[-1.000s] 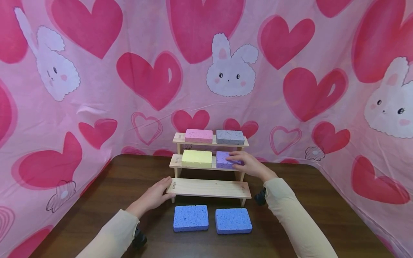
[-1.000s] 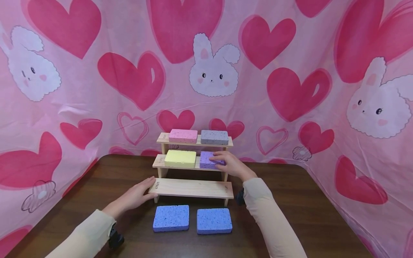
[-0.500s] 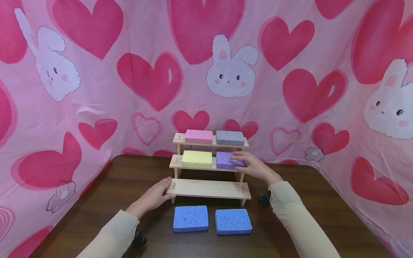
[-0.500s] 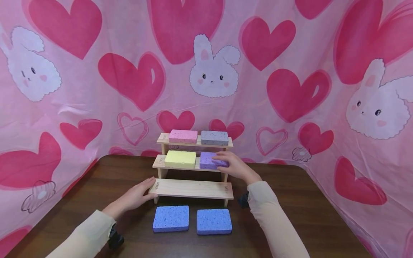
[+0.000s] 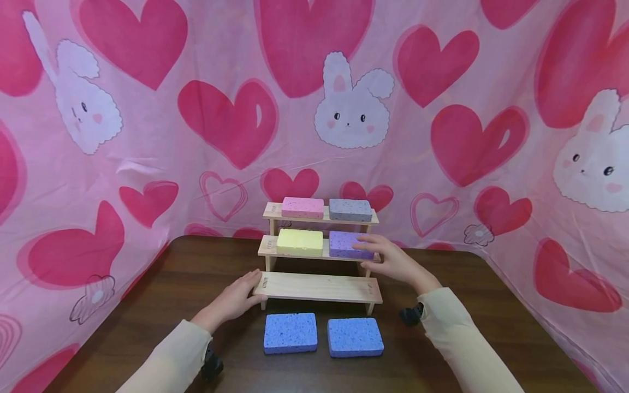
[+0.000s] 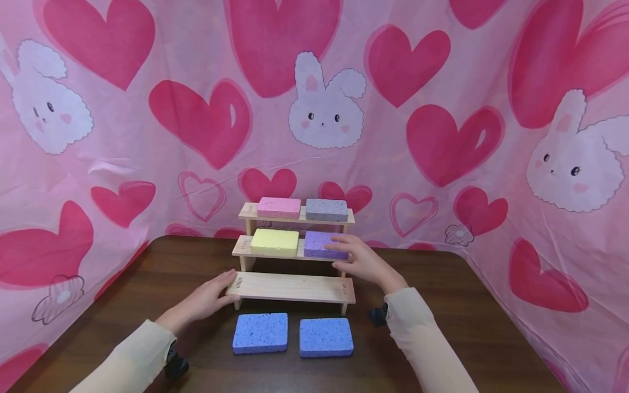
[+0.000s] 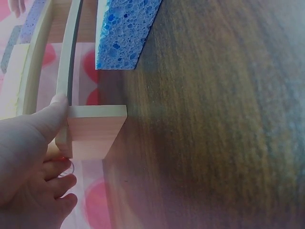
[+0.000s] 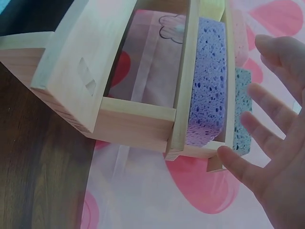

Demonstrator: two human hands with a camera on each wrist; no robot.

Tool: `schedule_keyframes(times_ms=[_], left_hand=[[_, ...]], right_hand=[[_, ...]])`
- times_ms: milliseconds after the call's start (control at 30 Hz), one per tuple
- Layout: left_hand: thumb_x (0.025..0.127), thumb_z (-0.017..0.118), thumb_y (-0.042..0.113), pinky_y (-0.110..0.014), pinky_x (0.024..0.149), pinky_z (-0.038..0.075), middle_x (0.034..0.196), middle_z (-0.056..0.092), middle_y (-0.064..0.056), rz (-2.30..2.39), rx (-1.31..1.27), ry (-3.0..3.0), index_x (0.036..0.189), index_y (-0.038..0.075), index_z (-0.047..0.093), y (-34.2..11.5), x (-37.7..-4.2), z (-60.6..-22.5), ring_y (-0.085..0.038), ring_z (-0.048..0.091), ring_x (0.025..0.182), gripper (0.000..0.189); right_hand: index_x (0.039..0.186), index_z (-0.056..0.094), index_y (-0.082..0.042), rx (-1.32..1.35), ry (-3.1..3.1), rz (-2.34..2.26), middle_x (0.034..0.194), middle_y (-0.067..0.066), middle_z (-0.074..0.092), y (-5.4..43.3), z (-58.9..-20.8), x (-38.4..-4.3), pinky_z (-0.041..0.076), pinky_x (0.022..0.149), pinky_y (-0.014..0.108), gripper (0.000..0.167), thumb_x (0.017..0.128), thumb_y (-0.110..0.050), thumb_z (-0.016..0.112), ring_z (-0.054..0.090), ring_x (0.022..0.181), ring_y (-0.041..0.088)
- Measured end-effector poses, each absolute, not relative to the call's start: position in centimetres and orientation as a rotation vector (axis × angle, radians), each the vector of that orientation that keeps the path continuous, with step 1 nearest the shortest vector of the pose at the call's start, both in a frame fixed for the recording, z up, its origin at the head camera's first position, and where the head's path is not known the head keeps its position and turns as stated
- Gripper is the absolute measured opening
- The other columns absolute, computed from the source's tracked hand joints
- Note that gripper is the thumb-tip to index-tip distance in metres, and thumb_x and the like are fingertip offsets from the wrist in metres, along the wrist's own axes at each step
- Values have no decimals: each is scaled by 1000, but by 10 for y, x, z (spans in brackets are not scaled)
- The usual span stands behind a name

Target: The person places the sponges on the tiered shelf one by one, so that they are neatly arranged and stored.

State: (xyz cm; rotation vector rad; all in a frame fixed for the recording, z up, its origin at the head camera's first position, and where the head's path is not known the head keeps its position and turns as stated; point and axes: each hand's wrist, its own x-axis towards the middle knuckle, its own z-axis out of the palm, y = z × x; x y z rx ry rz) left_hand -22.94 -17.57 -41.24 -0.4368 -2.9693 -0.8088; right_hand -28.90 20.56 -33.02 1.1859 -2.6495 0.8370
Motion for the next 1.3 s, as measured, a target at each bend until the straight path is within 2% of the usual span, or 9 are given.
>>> schedule_keyframes(times_ms=[233, 400, 667, 900, 1133, 1300], left_hand=[[85, 67, 27, -53, 102, 26, 143, 33, -20, -804, -434, -2978, 138, -2, 38, -176, -230, -412, -37, 28, 131, 67], [85, 67, 27, -53, 102, 26, 142, 34, -20, -800, -436, -2977, 138, -2, 38, -177, -230, -412, -37, 28, 131, 67], [85, 67, 28, -53, 102, 27, 143, 33, -20, -812, -437, -2975, 138, -2, 38, -175, -229, -411, -37, 28, 131, 67], [85, 67, 27, -53, 101, 27, 143, 33, -20, -812, -430, -2981, 138, -2, 38, -175, -229, -411, -37, 28, 131, 67], [85, 66, 28, -53, 102, 27, 143, 33, -20, -809, -434, -2978, 138, -2, 38, -175, -229, -411, -37, 28, 130, 67], [84, 67, 28, -53, 102, 27, 142, 34, -20, -809, -436, -2975, 138, -2, 38, -175, -229, -411, -37, 29, 130, 67]], right_hand=[[128, 56, -12, 1241, -2578, 813, 135, 11, 45, 209, -332, -276, 40, 91, 53, 50, 81, -18, 71, 36, 123, 32], [127, 58, -12, 1253, -2573, 876, 135, 7, 45, 209, -335, -265, 37, 94, 54, 50, 79, -12, 73, 36, 124, 31], [127, 58, -18, 1290, -2583, 914, 134, 7, 46, 211, -349, -248, 38, 92, 55, 49, 80, -21, 73, 37, 122, 28], [127, 58, -19, 1348, -2594, 903, 133, 6, 48, 213, -362, -238, 40, 92, 53, 48, 82, -29, 70, 39, 121, 24], [127, 56, -11, 1413, -2631, 984, 134, 10, 46, 215, -375, -228, 44, 90, 45, 50, 81, -24, 72, 40, 121, 26], [127, 58, -14, 1429, -2641, 1014, 131, 8, 48, 217, -383, -223, 42, 91, 48, 50, 80, -19, 73, 41, 120, 23]])
